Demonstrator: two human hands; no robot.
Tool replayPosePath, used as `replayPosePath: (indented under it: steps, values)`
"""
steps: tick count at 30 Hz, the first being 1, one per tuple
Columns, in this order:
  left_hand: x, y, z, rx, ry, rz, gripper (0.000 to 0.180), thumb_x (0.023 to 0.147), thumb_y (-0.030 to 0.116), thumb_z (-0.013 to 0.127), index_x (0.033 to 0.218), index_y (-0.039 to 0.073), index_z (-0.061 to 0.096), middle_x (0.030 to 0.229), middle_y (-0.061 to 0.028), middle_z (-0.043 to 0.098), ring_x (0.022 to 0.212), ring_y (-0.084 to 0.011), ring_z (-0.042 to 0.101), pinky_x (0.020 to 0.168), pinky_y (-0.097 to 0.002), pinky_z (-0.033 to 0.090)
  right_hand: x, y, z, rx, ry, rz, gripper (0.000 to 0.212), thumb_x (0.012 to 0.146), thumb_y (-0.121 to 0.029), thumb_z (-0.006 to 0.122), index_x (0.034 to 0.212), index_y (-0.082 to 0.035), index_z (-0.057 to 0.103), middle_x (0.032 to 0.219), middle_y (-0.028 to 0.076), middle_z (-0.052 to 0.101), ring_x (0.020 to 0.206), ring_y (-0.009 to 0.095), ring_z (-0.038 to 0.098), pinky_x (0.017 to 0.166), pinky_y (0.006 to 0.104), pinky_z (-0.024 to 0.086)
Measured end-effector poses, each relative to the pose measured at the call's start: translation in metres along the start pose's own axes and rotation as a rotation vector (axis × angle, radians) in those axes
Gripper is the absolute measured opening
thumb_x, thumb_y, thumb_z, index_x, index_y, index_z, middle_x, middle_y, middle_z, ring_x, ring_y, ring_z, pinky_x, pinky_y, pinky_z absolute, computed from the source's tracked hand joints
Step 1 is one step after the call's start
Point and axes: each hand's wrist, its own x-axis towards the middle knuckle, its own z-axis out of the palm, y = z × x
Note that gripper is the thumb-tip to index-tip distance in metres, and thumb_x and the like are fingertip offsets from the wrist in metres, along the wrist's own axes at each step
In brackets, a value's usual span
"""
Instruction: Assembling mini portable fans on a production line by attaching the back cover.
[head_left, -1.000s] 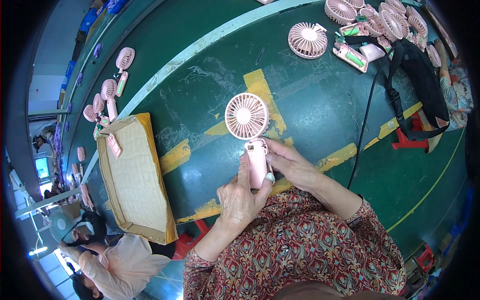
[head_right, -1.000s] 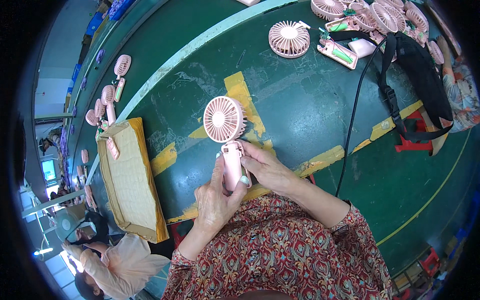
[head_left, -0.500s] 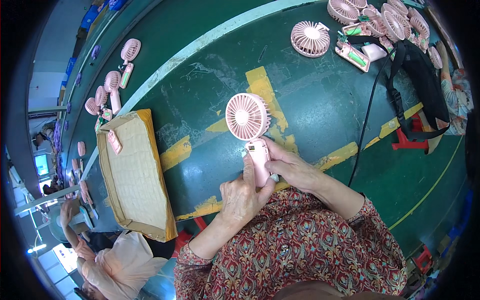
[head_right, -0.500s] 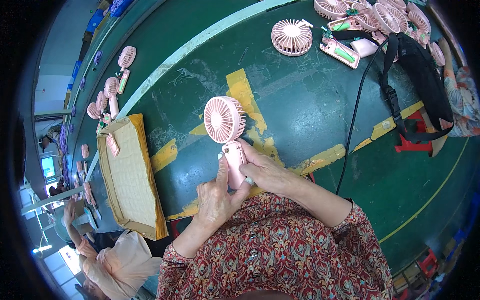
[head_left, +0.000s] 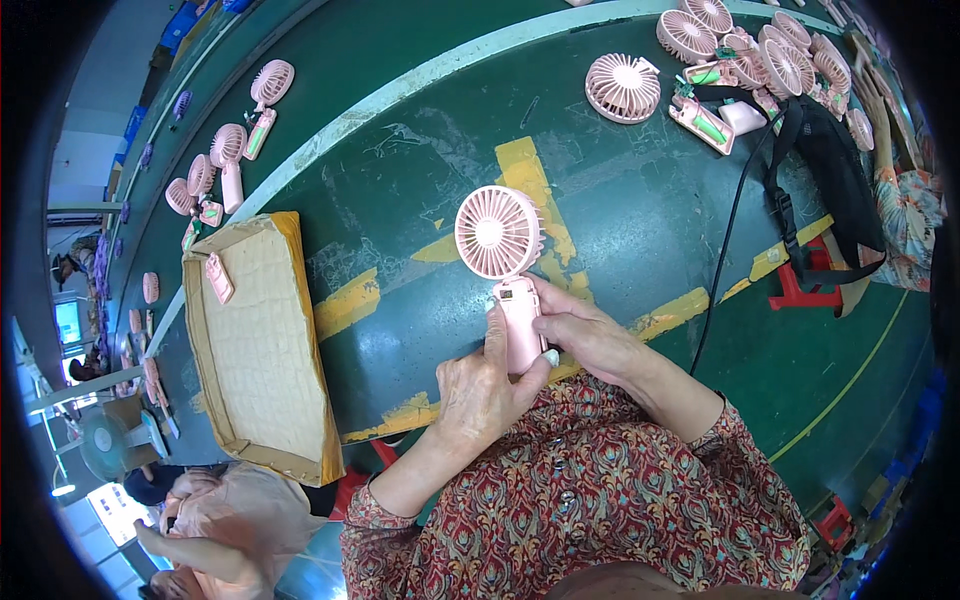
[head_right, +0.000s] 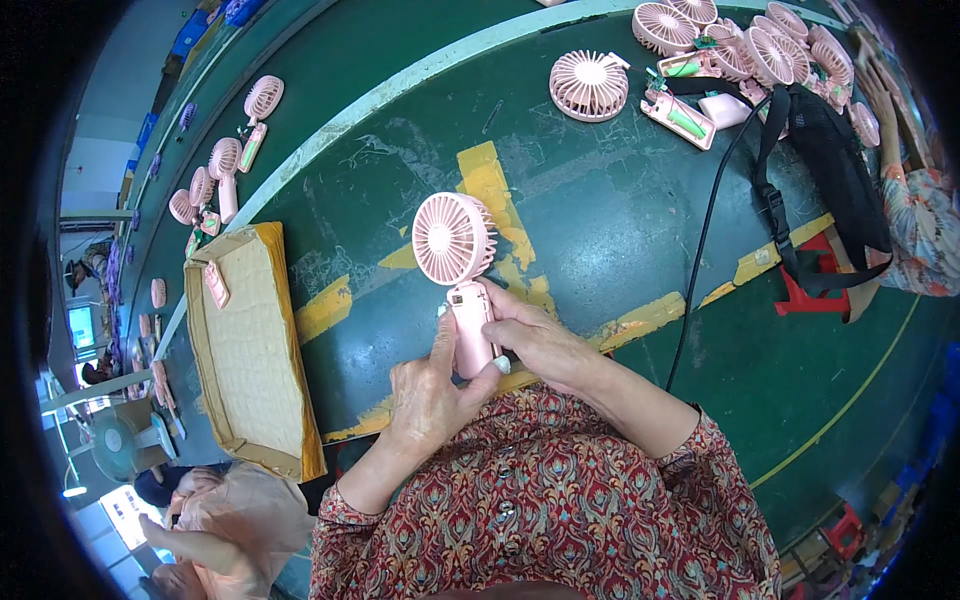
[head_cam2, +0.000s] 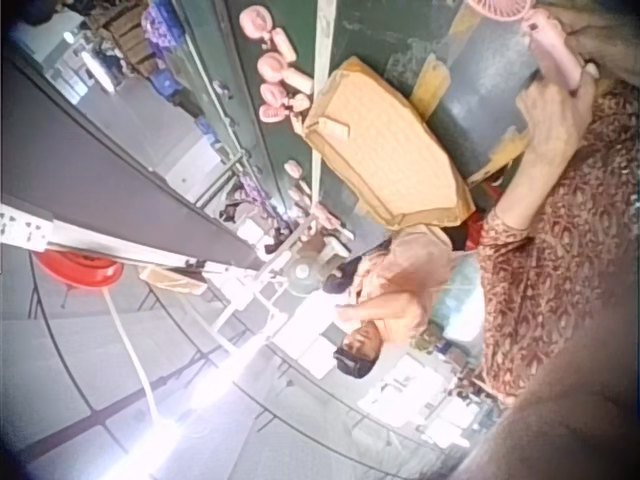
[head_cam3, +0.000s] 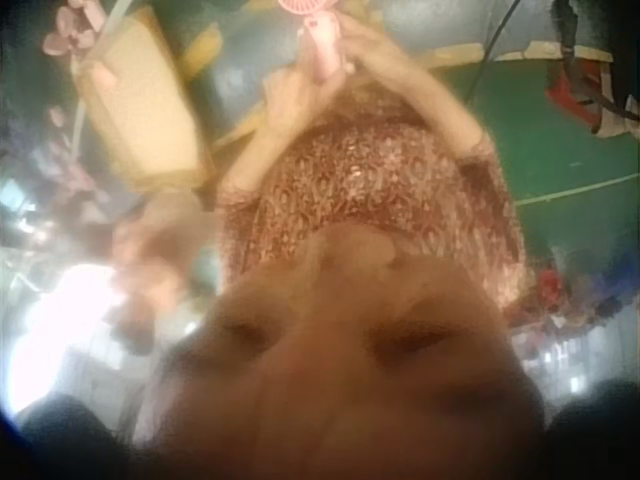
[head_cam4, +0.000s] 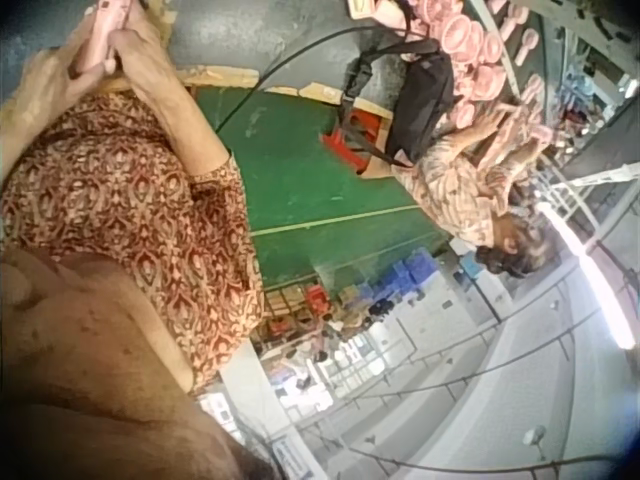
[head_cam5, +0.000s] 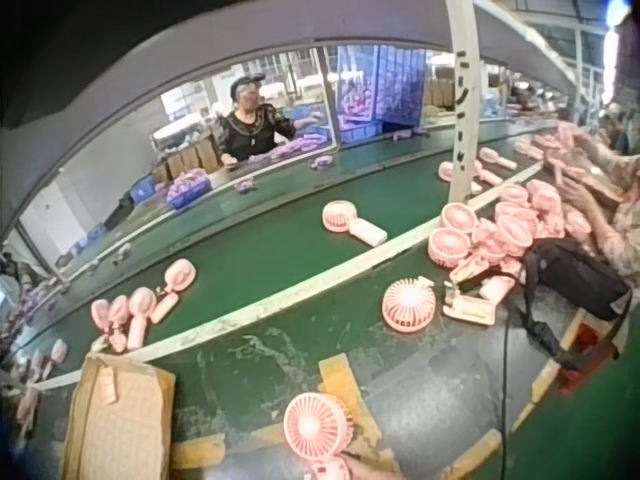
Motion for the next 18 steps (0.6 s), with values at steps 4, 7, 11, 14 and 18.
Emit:
replayPosePath:
  steps: [4, 7, 11, 14, 18]
  values:
    - [-0.001, 0.005, 0.001, -0.002, 0.014, -0.052, 0.071, 0.071, 0.030, 0.071, 0.117, -0.017, 0.044, 0.055, -0.0170, 0.059, 0.046, -0.0303, 0.061, 0.043, -0.0394, 0.048, -0.002, -0.007, 0.004, 0.042, -0.007, 0.018, 0.057, 0.086, -0.002, 0.041, 0.141, -0.001, 0.024, 0.132, 0.007, 0.041, 0.120, 0.015, 0.039, 0.103, 0.0292, 0.030]
    - [-0.003, 0.007, 0.007, 0.049, 0.021, -0.022, 0.071, 0.071, 0.029, 0.071, 0.117, -0.018, 0.042, 0.055, -0.0170, 0.059, 0.046, -0.0305, 0.061, 0.042, -0.0391, 0.048, -0.002, -0.010, 0.006, 0.029, 0.005, 0.031, 0.056, 0.086, -0.002, 0.040, 0.140, -0.001, 0.024, 0.131, 0.007, 0.041, 0.120, 0.015, 0.039, 0.102, 0.0290, 0.030]
    - [-0.004, 0.003, 0.010, 0.044, 0.047, 0.027, 0.073, 0.071, 0.028, 0.071, 0.117, -0.018, 0.040, 0.055, -0.0171, 0.059, 0.046, -0.0307, 0.061, 0.041, -0.0390, 0.048, -0.002, -0.006, 0.005, 0.035, 0.015, 0.013, 0.057, 0.085, -0.001, 0.039, 0.140, -0.001, 0.024, 0.131, 0.008, 0.041, 0.119, 0.015, 0.040, 0.102, 0.0292, 0.030]
    - [-0.005, 0.003, 0.011, 0.033, 0.057, 0.054, 0.076, 0.071, 0.028, 0.071, 0.119, -0.019, 0.037, 0.055, -0.0169, 0.059, 0.045, -0.0303, 0.061, 0.039, -0.0394, 0.047, -0.003, -0.008, 0.007, 0.027, 0.022, 0.007, 0.055, 0.087, -0.002, 0.040, 0.140, -0.001, 0.025, 0.130, 0.009, 0.042, 0.119, 0.015, 0.041, 0.102, 0.0296, 0.031]
    - [-0.007, 0.002, 0.015, 0.048, 0.042, 0.020, 0.078, 0.071, 0.028, 0.071, 0.122, -0.019, 0.034, 0.054, -0.0176, 0.058, 0.043, -0.0299, 0.060, 0.038, -0.0396, 0.046, -0.003, 0.000, 0.015, -0.055, 0.145, -0.023, 0.051, 0.093, -0.016, 0.044, 0.139, -0.002, 0.026, 0.126, 0.009, 0.044, 0.114, 0.015, 0.044, 0.097, 0.0283, 0.037]
